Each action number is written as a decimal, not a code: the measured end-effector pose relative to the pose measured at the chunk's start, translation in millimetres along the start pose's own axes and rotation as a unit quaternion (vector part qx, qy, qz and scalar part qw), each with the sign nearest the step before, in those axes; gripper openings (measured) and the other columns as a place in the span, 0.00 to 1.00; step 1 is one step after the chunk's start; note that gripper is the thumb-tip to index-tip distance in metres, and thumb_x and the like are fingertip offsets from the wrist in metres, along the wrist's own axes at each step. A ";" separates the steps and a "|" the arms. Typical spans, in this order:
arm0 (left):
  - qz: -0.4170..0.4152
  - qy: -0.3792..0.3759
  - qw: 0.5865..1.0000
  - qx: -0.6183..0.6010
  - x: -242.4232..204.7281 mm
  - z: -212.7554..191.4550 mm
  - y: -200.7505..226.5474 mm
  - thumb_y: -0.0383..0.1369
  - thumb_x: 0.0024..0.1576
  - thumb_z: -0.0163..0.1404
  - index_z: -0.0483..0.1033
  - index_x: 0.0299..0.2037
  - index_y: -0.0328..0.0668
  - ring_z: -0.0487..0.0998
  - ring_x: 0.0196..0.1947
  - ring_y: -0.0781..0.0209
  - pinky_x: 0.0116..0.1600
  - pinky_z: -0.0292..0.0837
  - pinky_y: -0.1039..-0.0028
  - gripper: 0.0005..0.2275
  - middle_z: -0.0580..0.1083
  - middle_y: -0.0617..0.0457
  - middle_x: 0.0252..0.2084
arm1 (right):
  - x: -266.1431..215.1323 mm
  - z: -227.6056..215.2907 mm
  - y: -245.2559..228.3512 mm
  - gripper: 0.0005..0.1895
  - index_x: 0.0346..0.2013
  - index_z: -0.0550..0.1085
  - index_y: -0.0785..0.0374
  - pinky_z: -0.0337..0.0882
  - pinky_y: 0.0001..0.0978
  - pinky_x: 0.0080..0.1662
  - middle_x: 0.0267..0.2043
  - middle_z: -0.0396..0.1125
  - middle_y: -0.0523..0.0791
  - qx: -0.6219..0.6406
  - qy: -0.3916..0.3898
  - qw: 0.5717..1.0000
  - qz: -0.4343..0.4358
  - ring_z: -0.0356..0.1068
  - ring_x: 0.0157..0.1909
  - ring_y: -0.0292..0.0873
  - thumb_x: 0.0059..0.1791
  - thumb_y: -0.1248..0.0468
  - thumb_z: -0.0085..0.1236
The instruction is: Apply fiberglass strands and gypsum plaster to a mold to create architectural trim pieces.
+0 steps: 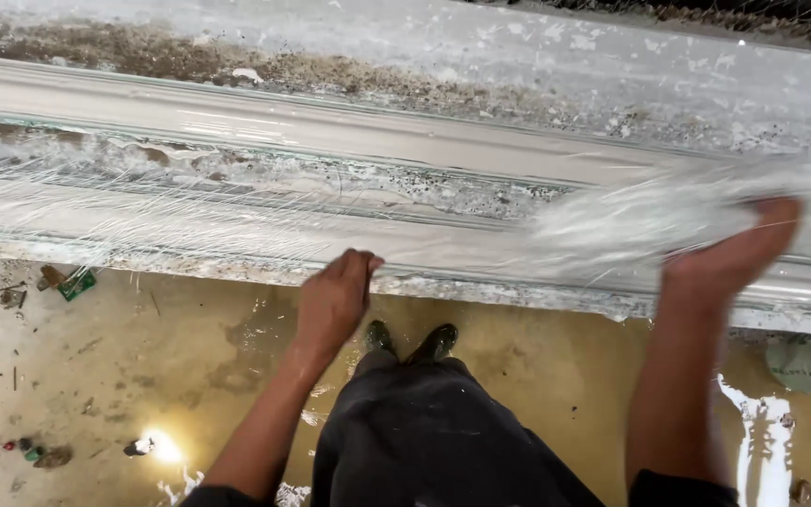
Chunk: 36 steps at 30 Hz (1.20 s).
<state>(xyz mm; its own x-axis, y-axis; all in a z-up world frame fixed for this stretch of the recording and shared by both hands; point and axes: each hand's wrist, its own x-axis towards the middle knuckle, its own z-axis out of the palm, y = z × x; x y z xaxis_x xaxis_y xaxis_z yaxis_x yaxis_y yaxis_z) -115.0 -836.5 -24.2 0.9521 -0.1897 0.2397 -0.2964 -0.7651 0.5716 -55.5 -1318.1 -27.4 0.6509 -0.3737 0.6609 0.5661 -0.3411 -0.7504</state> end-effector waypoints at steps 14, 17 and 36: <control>0.034 -0.057 0.973 -0.222 -13.3 18.3 52.8 0.32 0.64 0.49 0.75 0.54 0.37 0.78 0.48 0.39 0.52 0.74 0.56 0.11 0.77 0.39 0.50 | -89.9 92.4 -93.2 0.23 0.64 0.68 0.64 0.64 0.44 0.71 0.65 0.65 0.48 0.214 0.162 0.913 0.306 0.64 0.67 0.46 0.56 0.56 0.48; 0.037 -0.059 0.983 -0.167 -4.1 16.2 25.5 0.32 0.65 0.49 0.76 0.46 0.41 0.80 0.39 0.44 0.42 0.75 0.59 0.06 0.77 0.45 0.40 | -39.1 22.3 -99.6 0.30 0.69 0.63 0.63 0.63 0.49 0.72 0.70 0.61 0.50 0.178 0.198 0.928 0.260 0.61 0.72 0.50 0.56 0.49 0.44; -0.004 0.006 0.999 -0.045 9.7 85.7 78.1 0.26 0.63 0.50 0.77 0.43 0.40 0.81 0.37 0.43 0.38 0.75 0.57 0.03 0.80 0.44 0.39 | -7.8 -92.6 -4.7 0.30 0.70 0.62 0.63 0.63 0.46 0.78 0.72 0.61 0.48 0.241 0.212 0.932 0.168 0.61 0.75 0.48 0.59 0.48 0.40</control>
<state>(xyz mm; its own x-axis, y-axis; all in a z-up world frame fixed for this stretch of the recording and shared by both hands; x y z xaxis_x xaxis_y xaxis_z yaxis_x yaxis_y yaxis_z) -122.5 -950.8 -44.5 0.9537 -0.1753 0.2444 -0.2946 -0.7076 0.6422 -110.0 -1393.5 -28.1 0.6314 -0.7321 0.2557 0.5949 0.2457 -0.7654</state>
